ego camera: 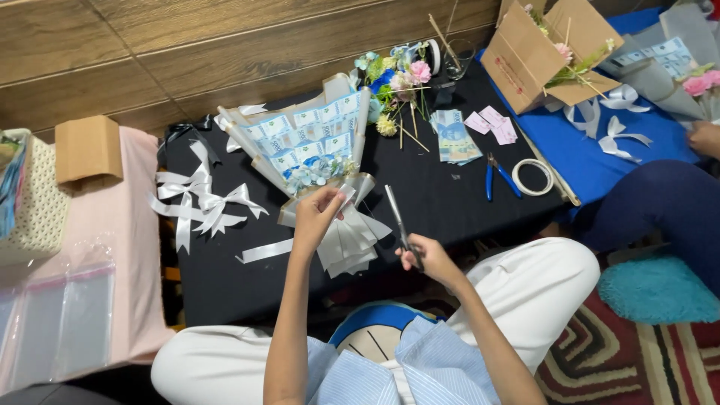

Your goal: The person sits on the floor and wraps a white ribbon around a bouquet of banknotes and flowers. They use scissors to cut the ribbon and a stapler to secure it in place.

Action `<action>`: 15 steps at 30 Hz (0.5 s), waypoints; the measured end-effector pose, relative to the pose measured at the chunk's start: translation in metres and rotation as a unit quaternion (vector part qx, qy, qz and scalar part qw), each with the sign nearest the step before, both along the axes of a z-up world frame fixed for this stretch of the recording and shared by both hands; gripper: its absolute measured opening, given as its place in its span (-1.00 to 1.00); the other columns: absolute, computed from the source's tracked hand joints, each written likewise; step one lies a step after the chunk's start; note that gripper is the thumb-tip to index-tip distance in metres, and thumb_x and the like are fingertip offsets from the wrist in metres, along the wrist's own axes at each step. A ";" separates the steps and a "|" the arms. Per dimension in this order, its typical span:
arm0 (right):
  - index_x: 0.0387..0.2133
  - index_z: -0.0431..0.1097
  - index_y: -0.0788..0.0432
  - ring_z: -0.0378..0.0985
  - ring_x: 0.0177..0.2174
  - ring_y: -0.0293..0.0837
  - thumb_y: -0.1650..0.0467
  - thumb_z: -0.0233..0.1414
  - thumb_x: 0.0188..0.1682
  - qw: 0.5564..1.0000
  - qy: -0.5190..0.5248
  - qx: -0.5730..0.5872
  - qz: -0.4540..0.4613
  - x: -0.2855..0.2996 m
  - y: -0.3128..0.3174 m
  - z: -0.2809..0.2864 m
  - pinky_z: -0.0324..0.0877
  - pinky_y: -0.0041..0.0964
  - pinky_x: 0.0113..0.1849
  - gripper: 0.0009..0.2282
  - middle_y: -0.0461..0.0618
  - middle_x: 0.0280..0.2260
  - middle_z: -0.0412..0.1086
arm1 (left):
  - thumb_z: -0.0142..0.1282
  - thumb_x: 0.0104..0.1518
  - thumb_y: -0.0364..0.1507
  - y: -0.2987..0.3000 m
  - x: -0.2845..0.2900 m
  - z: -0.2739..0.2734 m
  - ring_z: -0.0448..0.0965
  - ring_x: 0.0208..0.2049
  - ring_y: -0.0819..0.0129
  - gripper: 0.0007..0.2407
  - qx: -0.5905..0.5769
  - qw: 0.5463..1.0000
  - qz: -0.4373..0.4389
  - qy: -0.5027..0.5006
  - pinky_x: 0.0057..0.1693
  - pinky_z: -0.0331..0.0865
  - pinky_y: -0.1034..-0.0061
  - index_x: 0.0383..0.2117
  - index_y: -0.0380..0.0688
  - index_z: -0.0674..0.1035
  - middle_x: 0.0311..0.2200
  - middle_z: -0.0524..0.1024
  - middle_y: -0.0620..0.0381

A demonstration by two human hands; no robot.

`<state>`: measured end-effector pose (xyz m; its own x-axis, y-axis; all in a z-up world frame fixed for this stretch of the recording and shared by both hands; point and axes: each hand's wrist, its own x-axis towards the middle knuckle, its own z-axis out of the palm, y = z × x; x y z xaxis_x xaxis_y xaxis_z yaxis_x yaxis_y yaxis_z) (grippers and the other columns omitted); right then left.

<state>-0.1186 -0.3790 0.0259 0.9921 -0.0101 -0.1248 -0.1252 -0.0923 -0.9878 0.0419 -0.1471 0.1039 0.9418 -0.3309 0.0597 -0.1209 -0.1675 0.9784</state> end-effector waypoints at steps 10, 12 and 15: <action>-0.36 0.28 0.01 0.66 -0.19 0.00 0.01 0.25 -0.14 0.981 0.089 -0.151 0.085 0.021 0.027 0.010 0.44 -0.02 -0.07 -0.57 -0.02 -0.42 0.55 | 0.27 0.13 -0.34 0.008 -0.007 0.017 0.39 -0.69 0.53 -0.93 0.033 0.999 -0.002 -0.013 -0.37 0.20 0.68 -0.41 0.03 0.71 -0.72 0.58 0.17; -0.41 0.28 0.05 0.61 -0.32 -0.04 -0.02 0.25 -0.17 0.983 0.069 -0.141 0.092 0.021 0.029 0.022 0.42 -0.06 -0.06 -0.54 -0.01 -0.53 0.50 | 0.25 0.14 -0.35 0.009 -0.010 0.022 0.29 -0.70 0.53 -0.94 0.037 0.999 -0.024 0.007 -0.42 0.16 0.66 -0.38 0.04 0.72 -0.75 0.55 0.15; -0.43 0.28 0.04 0.59 -0.35 -0.07 -0.04 0.24 -0.17 0.983 0.063 -0.145 0.096 0.031 0.022 0.011 0.41 -0.08 -0.07 -0.53 -0.04 -0.57 0.47 | 0.25 0.14 -0.35 0.008 -0.011 0.023 0.30 -0.71 0.55 -0.94 0.045 0.998 -0.039 0.007 -0.44 0.17 0.69 -0.39 0.05 0.72 -0.77 0.54 0.17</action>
<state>-0.0879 -0.3567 0.0370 0.9562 0.1221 -0.2661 -0.1975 -0.4018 -0.8942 0.0310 -0.1392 0.1264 0.9135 -0.4067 0.0125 -0.1226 -0.2457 0.9616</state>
